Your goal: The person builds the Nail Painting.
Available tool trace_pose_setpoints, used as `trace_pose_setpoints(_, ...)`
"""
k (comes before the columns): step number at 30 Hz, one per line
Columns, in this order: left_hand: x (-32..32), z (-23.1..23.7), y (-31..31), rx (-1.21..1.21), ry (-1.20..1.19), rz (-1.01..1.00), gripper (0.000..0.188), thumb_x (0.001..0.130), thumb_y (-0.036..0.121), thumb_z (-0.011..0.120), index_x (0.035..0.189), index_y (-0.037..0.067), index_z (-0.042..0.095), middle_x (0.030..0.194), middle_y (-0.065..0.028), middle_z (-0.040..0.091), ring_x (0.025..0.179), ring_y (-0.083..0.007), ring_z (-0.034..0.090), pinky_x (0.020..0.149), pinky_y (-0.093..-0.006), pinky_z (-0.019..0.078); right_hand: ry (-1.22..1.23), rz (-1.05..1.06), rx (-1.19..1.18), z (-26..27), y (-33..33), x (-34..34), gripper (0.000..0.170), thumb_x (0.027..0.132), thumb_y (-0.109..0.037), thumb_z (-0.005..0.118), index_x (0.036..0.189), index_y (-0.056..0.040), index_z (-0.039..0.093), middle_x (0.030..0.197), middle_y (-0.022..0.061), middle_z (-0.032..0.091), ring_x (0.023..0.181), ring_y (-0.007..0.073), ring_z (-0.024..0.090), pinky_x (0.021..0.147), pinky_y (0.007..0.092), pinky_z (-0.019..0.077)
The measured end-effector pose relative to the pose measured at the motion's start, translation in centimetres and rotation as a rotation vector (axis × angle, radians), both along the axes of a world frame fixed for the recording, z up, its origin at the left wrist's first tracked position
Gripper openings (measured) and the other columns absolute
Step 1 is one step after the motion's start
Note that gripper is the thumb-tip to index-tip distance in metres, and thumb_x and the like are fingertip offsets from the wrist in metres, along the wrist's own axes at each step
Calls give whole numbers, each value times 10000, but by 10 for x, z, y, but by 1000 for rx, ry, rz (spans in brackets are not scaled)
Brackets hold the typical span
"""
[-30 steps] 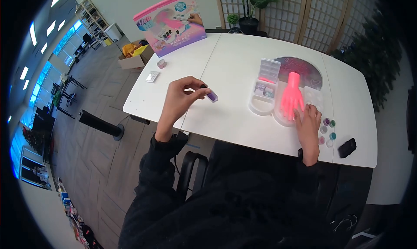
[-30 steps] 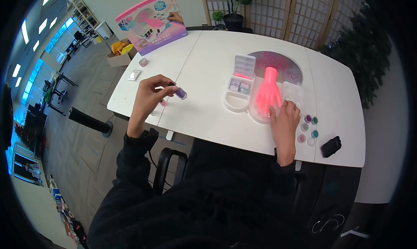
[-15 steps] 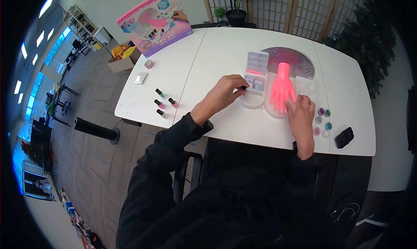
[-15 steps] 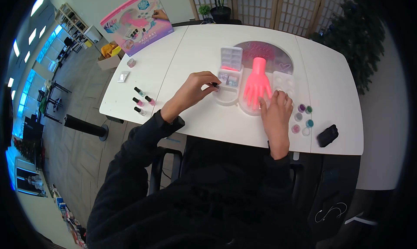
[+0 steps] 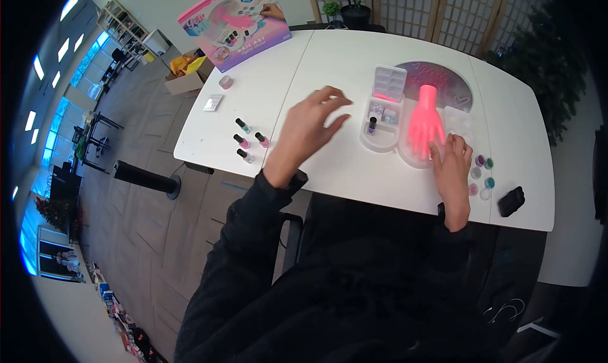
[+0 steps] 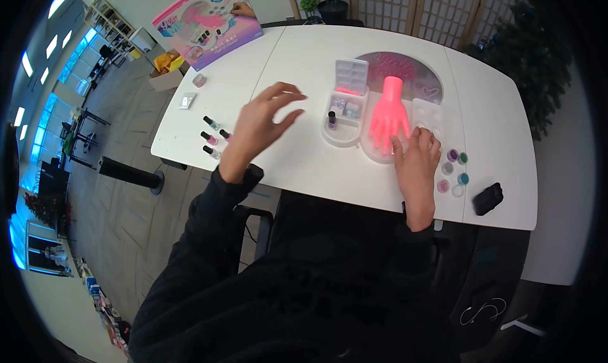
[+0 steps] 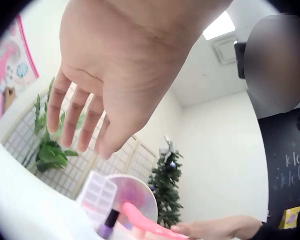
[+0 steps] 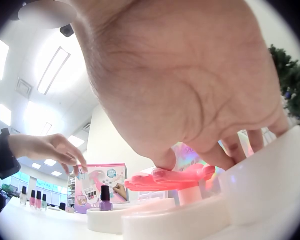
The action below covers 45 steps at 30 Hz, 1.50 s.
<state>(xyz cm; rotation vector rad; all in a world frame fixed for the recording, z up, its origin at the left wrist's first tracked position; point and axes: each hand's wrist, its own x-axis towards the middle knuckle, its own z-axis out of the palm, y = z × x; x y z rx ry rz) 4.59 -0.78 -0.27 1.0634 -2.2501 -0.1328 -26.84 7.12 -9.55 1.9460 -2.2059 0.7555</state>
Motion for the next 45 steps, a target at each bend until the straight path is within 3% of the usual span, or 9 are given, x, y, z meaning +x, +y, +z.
trace_pose_setpoints(4,81,4,11,-8,-24,386,257,913,169,776,1156,95,733,1161,-83,708,970,-278,719,781,-380,576,0,-9,19,2,1,0,582,1050,-391,599,1363,98,560,1387,192,536,1273,396,468,1094,504,393)
trace_pose_setpoints(7,147,-18,30,130,-235,764,590,822,280,870,1291,46,601,1095,-169,692,938,-322,718,777,-423,568,-8,-9,26,3,0,0,581,1051,-388,598,1365,100,559,1392,194,536,1277,397,468,1095,500,393)
trace_pose_setpoints(9,160,-17,44,276,-215,842,525,780,253,898,1191,31,658,1030,-175,708,887,-320,714,760,-419,558,-11,-8,26,2,0,0,581,1052,-387,598,1365,100,559,1396,195,536,1278,397,469,1095,499,394)
trace_pose_setpoints(15,183,-68,37,295,-9,559,228,746,42,855,932,-18,737,914,-184,713,807,-343,711,726,-422,564,-5,9,7,-3,-2,-3,568,1056,-372,593,1364,104,560,1395,205,539,1274,401,471,1098,502,391)
trace_pose_setpoints(22,157,-43,41,400,4,257,266,751,-177,736,983,-48,725,1013,-147,720,886,-295,716,785,-352,586,2,29,2,-3,-1,-5,534,1051,-329,601,1361,104,555,1396,210,532,1257,412,472,1088,498,395)
trace_pose_setpoints(25,136,-39,39,443,-18,118,272,763,-183,716,997,-44,711,1010,-143,720,900,-291,712,797,-353,583,5,29,3,-4,0,-4,527,1048,-315,606,1365,102,550,1400,208,527,1254,411,473,1085,495,398)
trace_pose_setpoints(37,101,-46,14,396,-6,11,302,798,-154,715,1076,-36,710,1075,-148,719,944,-294,717,817,-355,594,-6,16,-1,0,1,-1,536,1060,-327,589,1381,100,538,1396,208,529,1262,409,469,1087,498,395)
trace_pose_setpoints(40,99,-35,22,189,-58,-19,310,808,-93,762,1105,-14,717,1092,-148,720,916,-284,714,795,-352,586,-5,15,-3,-2,1,-1,548,1062,-342,586,1381,101,538,1395,210,528,1267,412,467,1091,503,391)
trace_pose_setpoints(45,108,-19,22,434,11,224,343,793,17,838,1121,34,741,1163,-88,708,929,-252,686,751,-343,567,-3,15,-12,-2,1,-1,551,1063,-351,585,1375,101,543,1393,211,529,1274,414,464,1095,509,389)
